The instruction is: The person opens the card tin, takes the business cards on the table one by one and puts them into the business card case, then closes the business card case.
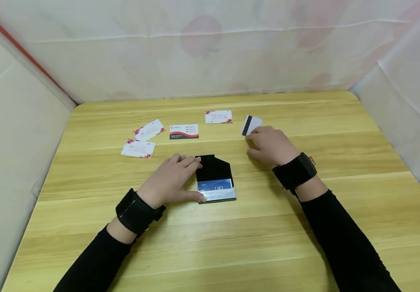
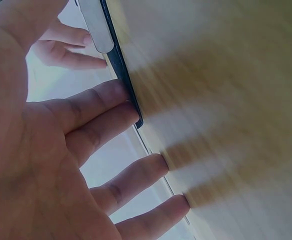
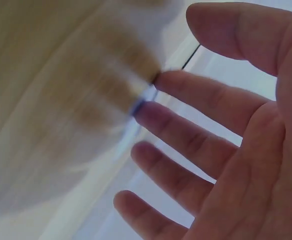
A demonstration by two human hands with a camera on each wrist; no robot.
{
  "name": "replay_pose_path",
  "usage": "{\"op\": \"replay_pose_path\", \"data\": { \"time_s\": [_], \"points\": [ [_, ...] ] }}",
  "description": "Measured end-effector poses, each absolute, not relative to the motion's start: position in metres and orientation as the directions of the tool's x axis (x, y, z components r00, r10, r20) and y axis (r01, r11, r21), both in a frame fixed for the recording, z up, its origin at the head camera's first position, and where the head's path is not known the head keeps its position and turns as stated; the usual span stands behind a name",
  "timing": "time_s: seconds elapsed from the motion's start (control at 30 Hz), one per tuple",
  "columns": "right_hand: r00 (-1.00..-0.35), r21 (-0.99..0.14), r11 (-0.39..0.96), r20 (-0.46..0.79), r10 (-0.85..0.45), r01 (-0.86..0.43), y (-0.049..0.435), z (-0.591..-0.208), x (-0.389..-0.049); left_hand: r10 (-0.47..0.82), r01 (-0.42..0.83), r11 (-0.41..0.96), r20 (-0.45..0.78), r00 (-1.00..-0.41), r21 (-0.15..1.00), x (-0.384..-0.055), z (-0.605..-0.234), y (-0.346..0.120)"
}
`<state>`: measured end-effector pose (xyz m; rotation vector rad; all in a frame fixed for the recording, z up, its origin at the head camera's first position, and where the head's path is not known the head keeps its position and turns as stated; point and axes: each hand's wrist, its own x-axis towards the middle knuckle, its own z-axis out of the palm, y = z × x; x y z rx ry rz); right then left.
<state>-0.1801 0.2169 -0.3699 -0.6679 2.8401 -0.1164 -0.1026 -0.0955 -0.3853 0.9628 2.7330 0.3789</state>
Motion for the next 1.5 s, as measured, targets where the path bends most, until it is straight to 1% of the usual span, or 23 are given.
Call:
{"op": "replay_pose_path", "data": {
  "time_s": [0.1,0.2,0.27,0.33,0.43,0.53,0.63,0.7,0.87,1.03,1.17,1.27,1.37,1.5],
  "points": [
    [-0.842,-0.137,0.855,-0.154,-0.517,-0.5,0.204,-0.368,-0.169,0.639,0.582,0.751,-0.123,-0.759,0.311,-0.103,-0.385,-0.095],
    [-0.781,-0.17,0.792,-0.141,-0.608,-0.586,0.192,-0.367,-0.159,0.641,0.585,0.75,-0.123,-0.757,0.308,-0.103,-0.385,-0.096],
    [-0.751,-0.189,0.762,-0.142,-0.645,-0.619,0.185,-0.367,-0.153,0.645,0.59,0.748,-0.122,-0.755,0.305,-0.103,-0.385,-0.095],
    [-0.733,-0.209,0.745,-0.147,-0.665,-0.634,0.18,-0.366,-0.148,0.647,0.594,0.746,-0.12,-0.753,0.302,-0.103,-0.385,-0.095],
    [-0.724,-0.263,0.736,-0.16,-0.671,-0.624,0.176,-0.364,-0.144,0.647,0.595,0.747,-0.119,-0.753,0.297,-0.103,-0.386,-0.094],
    [-0.717,-0.326,0.716,-0.143,-0.682,-0.617,0.177,-0.363,-0.145,0.646,0.594,0.747,-0.114,-0.755,0.299,-0.104,-0.386,-0.094],
    [-0.731,-0.32,0.718,-0.102,-0.675,-0.618,0.183,-0.363,-0.152,0.647,0.594,0.744,-0.106,-0.755,0.307,-0.104,-0.385,-0.094],
    [-0.748,-0.303,0.737,-0.102,-0.656,-0.604,0.188,-0.365,-0.157,0.648,0.595,0.742,-0.103,-0.755,0.309,-0.104,-0.385,-0.094],
    [-0.79,-0.261,0.798,-0.165,-0.591,-0.543,0.197,-0.371,-0.163,0.65,0.596,0.741,-0.107,-0.753,0.308,-0.104,-0.385,-0.093],
    [-0.842,-0.235,0.854,-0.182,-0.508,-0.465,0.199,-0.373,-0.166,0.649,0.595,0.743,-0.109,-0.753,0.307,-0.104,-0.385,-0.093],
    [-0.859,-0.242,0.878,-0.219,-0.463,-0.412,0.201,-0.373,-0.167,0.645,0.593,0.747,-0.11,-0.757,0.301,-0.104,-0.385,-0.094],
    [-0.856,-0.285,0.881,-0.254,-0.45,-0.378,0.201,-0.374,-0.167,0.643,0.59,0.749,-0.114,-0.757,0.302,-0.104,-0.386,-0.094],
    [-0.867,-0.297,0.882,-0.235,-0.44,-0.367,0.201,-0.375,-0.168,0.641,0.588,0.751,-0.116,-0.759,0.302,-0.103,-0.386,-0.095],
    [-0.902,-0.253,0.907,-0.187,-0.388,-0.338,0.2,-0.377,-0.167,0.64,0.586,0.75,-0.113,-0.76,0.306,-0.102,-0.387,-0.096]
  ]
}}
